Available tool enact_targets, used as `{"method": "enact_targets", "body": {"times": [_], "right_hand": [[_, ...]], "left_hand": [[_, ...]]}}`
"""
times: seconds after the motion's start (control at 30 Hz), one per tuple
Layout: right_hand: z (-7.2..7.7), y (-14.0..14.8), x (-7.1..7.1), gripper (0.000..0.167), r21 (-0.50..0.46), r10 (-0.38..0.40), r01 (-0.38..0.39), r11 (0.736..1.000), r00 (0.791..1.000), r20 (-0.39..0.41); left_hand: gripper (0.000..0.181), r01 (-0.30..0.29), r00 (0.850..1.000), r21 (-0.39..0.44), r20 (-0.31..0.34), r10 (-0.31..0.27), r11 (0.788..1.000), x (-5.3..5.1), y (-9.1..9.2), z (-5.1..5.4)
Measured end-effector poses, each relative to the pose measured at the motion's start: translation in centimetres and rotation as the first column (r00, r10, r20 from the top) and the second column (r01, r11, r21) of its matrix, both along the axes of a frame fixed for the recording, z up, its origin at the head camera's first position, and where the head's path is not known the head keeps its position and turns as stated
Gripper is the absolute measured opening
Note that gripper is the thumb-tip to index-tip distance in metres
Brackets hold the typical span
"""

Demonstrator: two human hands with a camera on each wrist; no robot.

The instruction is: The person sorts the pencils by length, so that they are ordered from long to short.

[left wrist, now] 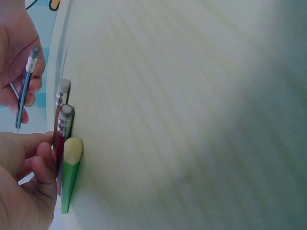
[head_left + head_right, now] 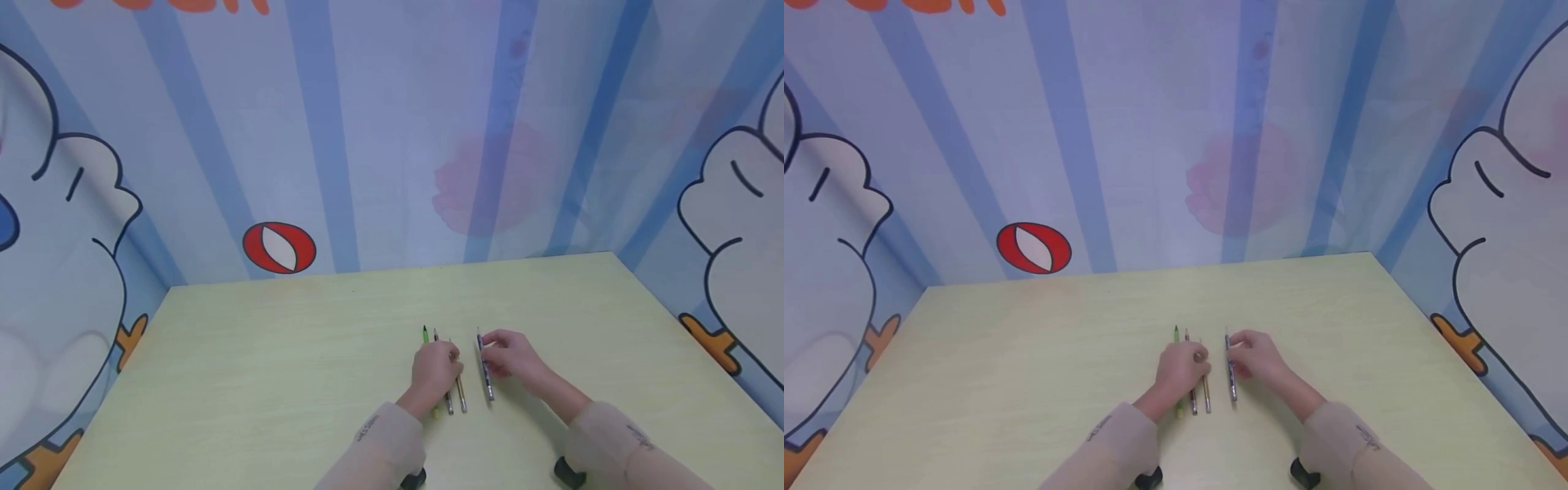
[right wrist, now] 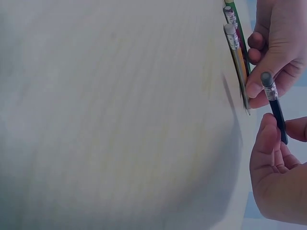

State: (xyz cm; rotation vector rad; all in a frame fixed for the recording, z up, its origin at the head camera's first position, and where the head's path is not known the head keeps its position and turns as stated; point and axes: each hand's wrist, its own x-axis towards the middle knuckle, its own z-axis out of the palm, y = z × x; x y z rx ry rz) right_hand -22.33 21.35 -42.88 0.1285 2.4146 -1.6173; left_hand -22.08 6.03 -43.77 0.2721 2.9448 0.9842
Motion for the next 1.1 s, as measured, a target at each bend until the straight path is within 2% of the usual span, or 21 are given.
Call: {"method": "enact_targets", "body": {"times": [0.43, 0.8, 0.97, 1.1], "right_hand": [[-0.7, -1.3, -1.0, 0.024, 0.078, 0.032, -0.034, 0.996, 0.999, 0.029], [-1.2, -2.1, -1.3, 0.021, 0.163, 0.009, -0.012, 0.987, 1.000, 0.019], [-1.2, -2.4, -1.1, 0.022, 0.207, 0.011, -0.006, 0.978, 1.000, -0.020], [-1.2, -2.8, -0.8, 0.023, 0.291, 0.038, -0.015, 0.957, 0.997, -0.074]], "left_hand": [[0.018, 0.003, 1.000, 0.028, 0.022, -0.003, 1.000, -0.1, 0.0, 0.1], [0.018, -0.004, 1.000, 0.005, 0.017, 0.004, 1.000, -0.2, 0.0, 0.1], [0.018, -0.001, 1.000, -0.008, 0.006, 0.001, 1.000, -0.2, 0.0, -0.1], [0.018, 0.004, 1.000, -0.021, -0.005, -0.004, 1.000, -0.3, 0.0, -0.5]]}}
